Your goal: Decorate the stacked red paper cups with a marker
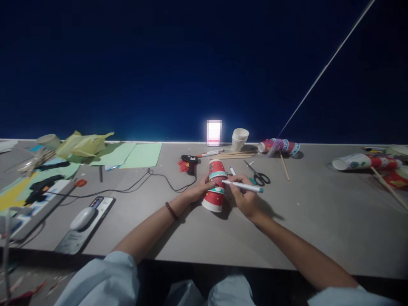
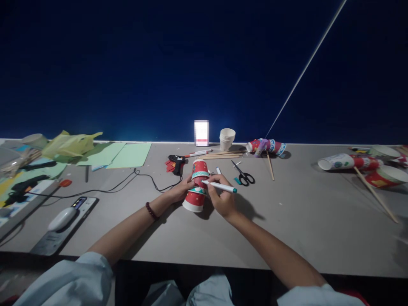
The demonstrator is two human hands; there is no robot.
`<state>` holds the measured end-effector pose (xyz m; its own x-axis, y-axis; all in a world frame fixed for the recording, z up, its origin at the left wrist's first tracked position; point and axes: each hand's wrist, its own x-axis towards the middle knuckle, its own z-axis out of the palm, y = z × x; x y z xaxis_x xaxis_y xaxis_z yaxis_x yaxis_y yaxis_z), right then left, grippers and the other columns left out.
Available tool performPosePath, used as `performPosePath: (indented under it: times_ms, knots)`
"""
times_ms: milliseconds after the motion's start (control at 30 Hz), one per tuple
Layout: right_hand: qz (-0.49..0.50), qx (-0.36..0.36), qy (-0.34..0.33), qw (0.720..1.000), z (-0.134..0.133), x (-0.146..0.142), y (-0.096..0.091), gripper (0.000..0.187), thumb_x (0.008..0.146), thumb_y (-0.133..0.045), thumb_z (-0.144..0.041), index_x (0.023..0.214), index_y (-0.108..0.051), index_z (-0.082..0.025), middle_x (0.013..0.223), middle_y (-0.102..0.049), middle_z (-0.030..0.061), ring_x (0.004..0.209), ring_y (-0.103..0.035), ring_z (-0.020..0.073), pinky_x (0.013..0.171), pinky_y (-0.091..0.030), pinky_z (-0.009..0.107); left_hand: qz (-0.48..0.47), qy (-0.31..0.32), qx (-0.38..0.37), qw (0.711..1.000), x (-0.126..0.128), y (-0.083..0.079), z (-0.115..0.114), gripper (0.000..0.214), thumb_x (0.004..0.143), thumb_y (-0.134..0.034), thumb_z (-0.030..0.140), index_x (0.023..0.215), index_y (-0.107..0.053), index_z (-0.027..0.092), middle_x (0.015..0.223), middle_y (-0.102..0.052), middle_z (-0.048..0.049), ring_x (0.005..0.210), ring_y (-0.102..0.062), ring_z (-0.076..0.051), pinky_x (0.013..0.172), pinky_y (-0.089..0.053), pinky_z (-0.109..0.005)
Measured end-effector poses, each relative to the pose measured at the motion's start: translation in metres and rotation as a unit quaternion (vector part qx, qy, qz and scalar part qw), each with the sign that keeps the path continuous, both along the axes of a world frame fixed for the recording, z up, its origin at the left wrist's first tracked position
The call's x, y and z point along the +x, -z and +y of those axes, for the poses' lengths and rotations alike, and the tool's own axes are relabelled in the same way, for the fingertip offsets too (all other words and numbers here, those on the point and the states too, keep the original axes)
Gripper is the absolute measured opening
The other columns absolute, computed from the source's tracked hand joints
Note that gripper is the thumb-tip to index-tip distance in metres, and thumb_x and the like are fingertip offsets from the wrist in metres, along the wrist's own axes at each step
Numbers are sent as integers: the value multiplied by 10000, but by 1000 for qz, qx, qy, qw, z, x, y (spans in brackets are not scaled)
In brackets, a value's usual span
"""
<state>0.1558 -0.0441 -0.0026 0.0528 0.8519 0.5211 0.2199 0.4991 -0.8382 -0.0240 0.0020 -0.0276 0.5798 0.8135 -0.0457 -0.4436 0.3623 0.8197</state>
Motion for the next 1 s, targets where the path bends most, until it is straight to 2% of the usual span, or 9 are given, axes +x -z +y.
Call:
performPosePath:
  times_ms: [233, 433, 767, 1000]
  knots:
    - [-16, 0, 7, 1000, -2, -3, -7, 68, 861, -560, -294, 828, -586, -241, 781, -652, 1, 743, -633, 183, 718, -522, 314, 11, -1, -11, 1000, 1, -4, -2, 722, 645, -862, 389, 1260, -547, 182, 1254, -643, -162, 1013, -675, -254, 881, -521, -359]
    - [-23, -3, 11, 1000, -2, -3, -7, 73, 858, -565, -295, 823, -588, -236, 781, -649, 1, 757, -627, 182, 722, -515, 309, 21, -8, -5, 1000, 1, -2, -2, 741, 657, -855, 377, 1297, -538, 183, 1294, -617, -164, 1053, -661, -268, 904, -514, -375]
    - [-26, 1, 2, 1000, -2, -3, -7, 60, 854, -555, -264, 816, -583, -227, 774, -649, 2, 752, -629, 177, 712, -512, 307, 8, -10, -11, 1000, 2, -2, -2, 766, 627, -875, 381, 1278, -537, 162, 1230, -653, -168, 990, -684, -251, 873, -525, -348]
    - [-29, 1, -11, 1000, -3, -2, -5, 50, 849, -559, -260, 814, -583, -234, 789, -647, 1, 772, -640, 186, 729, -513, 315, -1, 1, -4, 1000, 1, -1, -1, 755, 657, -857, 382, 1302, -527, 170, 1264, -640, -179, 1046, -672, -281, 927, -502, -382]
